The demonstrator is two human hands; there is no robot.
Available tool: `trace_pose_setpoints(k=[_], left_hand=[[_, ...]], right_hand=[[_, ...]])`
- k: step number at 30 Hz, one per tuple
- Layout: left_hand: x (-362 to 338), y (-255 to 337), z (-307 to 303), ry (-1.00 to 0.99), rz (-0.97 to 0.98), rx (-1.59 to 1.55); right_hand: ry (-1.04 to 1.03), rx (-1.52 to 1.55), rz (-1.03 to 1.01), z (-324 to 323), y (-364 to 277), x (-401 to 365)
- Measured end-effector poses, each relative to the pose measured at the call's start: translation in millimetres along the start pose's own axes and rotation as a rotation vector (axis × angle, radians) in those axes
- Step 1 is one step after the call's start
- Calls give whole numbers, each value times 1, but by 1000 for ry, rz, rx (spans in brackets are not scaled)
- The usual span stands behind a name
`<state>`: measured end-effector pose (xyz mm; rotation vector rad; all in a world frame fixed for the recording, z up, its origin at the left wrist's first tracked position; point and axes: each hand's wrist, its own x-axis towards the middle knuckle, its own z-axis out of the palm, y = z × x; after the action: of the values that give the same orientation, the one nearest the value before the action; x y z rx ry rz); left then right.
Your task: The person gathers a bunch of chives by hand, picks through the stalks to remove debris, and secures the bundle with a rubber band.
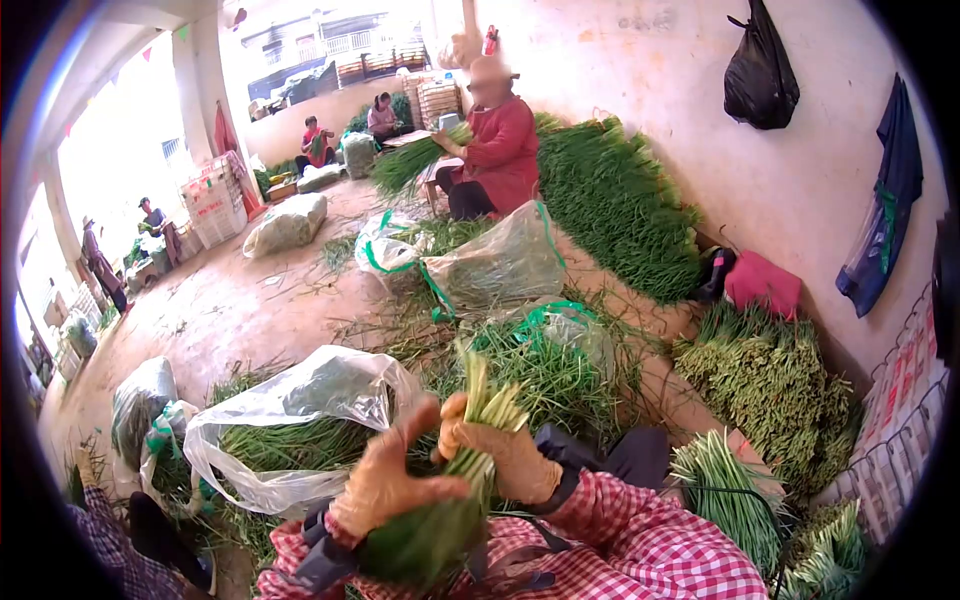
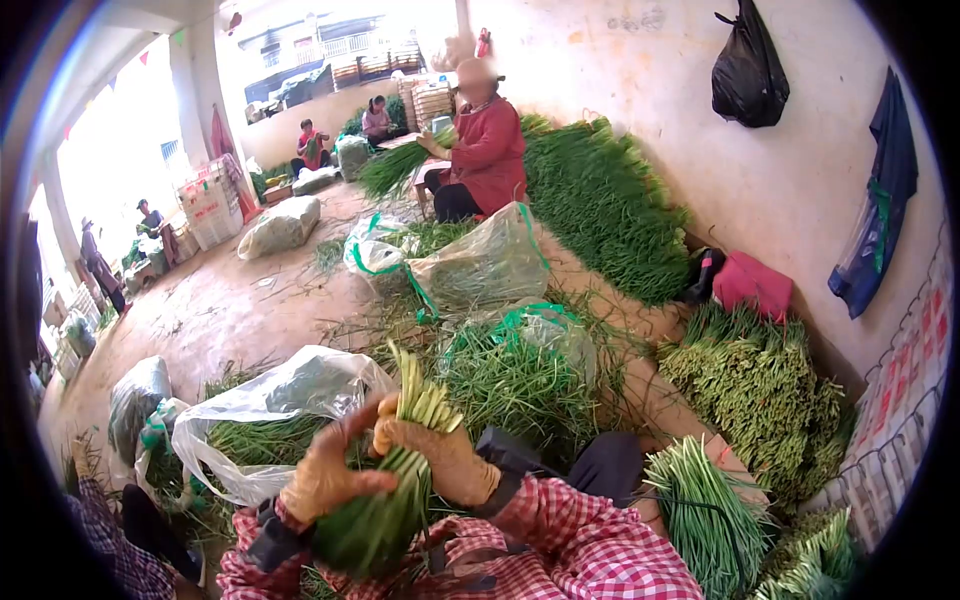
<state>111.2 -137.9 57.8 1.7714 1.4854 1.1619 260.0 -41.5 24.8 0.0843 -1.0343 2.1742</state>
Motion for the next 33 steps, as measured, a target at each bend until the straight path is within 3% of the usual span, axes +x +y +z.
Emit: trace_pose_setpoints(k=[2,4,7,8,10,12,13,16,17,19,20,22,24,27,28,29,32,33], left_hand=[[-22,3,16,-224,-348,-575],[-63,-28,30,-307,-746,-788],[-92,-11,62,-233,-601,-1050],[-90,10,68,-145,-632,-1019],[-100,-8,73,-217,-679,-942],[-91,12,62,-234,-821,-977],[-104,-19,64,-290,-816,-792],[-120,-19,56,-232,-921,-993],[-130,-27,59,-238,-929,-955],[-147,-48,67,-259,-860,-853],[-154,-56,70,-270,-783,-786],[-159,-54,67,-206,-837,-902],[-153,-41,60,-97,-915,-1089],[-155,-39,56,23,-874,-1188],[-155,-41,56,48,-853,-1190],[-153,-41,55,79,-856,-1184],[-136,-45,47,113,-844,-1112],[-130,-45,43,124,-838,-1063]], right_hand=[[83,156,106,0,7,-7],[135,205,164,-5,15,-12],[126,174,188,-22,30,-15],[62,160,230,-23,31,-15],[-36,170,345,-24,32,-13],[-186,40,300,-32,27,4],[-212,38,298,-40,28,13],[103,125,398,-56,32,21],[105,-23,319,-55,29,22],[-55,127,247,-71,26,33],[-211,429,244,-86,21,43],[-74,211,202,-89,-19,50],[-202,84,101,-95,-65,51],[-162,368,142,-95,-102,46],[-147,301,181,-136,-99,50],[-128,228,214,-167,-85,49],[-299,-2225,876,-213,-9,6],[-241,-2243,544,-233,15,-18]])
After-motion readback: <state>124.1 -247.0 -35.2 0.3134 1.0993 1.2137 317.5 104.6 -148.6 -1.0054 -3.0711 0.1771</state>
